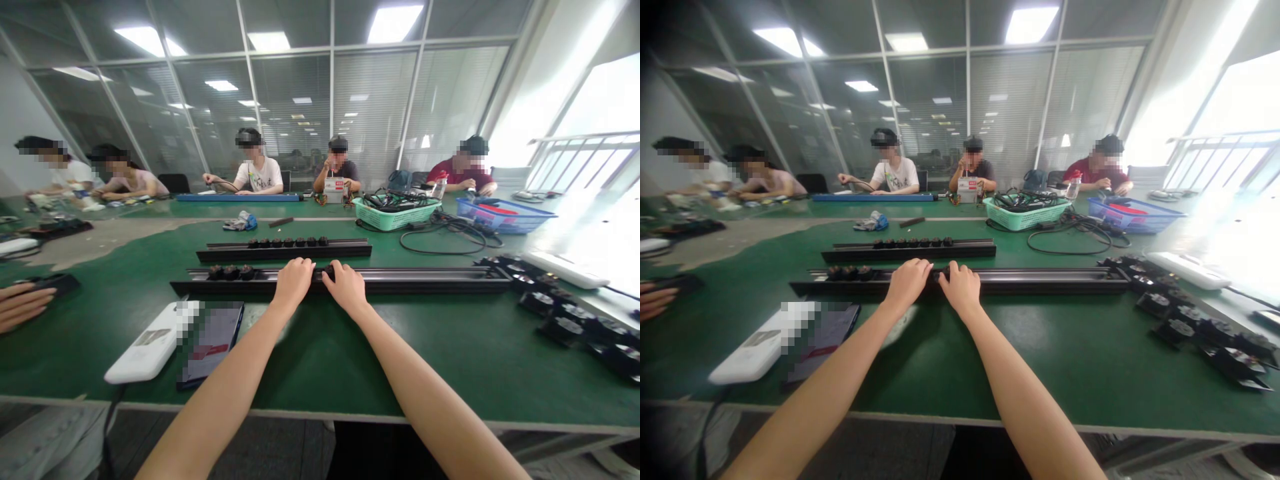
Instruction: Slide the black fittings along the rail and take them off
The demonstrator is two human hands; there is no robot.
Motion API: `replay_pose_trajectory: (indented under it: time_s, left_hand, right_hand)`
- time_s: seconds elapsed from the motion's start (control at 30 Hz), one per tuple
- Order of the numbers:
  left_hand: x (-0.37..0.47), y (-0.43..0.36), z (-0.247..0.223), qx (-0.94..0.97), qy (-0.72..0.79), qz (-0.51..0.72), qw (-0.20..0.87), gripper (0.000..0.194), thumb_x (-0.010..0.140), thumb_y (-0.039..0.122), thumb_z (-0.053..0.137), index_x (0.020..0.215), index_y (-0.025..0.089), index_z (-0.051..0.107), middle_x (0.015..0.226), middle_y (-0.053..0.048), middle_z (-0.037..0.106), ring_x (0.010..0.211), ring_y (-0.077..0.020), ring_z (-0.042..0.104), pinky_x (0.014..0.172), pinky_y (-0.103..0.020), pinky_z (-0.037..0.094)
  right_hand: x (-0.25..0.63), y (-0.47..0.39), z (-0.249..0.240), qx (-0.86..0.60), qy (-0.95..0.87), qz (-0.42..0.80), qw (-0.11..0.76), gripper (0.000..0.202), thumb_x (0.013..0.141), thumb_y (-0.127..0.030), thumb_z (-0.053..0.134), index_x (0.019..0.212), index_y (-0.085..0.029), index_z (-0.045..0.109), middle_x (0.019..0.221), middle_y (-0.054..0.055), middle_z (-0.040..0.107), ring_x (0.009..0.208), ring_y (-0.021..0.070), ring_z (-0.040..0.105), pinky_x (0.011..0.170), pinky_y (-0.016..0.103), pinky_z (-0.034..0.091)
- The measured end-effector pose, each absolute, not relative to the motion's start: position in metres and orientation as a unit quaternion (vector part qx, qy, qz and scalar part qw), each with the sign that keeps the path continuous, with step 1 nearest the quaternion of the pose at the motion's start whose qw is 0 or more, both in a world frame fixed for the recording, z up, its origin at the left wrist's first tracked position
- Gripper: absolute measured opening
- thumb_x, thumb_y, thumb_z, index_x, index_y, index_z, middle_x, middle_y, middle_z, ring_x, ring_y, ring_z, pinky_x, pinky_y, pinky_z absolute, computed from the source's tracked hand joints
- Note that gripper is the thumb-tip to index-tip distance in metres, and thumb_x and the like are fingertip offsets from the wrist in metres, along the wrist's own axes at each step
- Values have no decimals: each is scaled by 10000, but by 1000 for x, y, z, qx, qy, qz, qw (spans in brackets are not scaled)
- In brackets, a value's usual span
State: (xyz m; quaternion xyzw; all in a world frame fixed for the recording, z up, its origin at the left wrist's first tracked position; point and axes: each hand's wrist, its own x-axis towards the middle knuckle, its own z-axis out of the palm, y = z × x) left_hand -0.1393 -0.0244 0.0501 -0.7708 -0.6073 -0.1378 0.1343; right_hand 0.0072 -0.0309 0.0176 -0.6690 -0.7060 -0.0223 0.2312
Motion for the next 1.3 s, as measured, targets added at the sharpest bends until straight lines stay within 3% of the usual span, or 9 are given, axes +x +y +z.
replay_pose_trajectory:
  time_s: [1.3]
  left_hand:
    - [-139, -27, 53, -777, -601, -130, 135, 391, 1111, 261, 317, 1099, 169, 697, 1132, -126, 709, 1109, -256, 679, 802, -305, 526]
  right_hand:
    - [12, -30, 18, -691, -679, -36, 247, 274, 1032, -405, 515, 1166, -197, 634, 1097, 115, 737, 1073, 267, 690, 890, 343, 423]
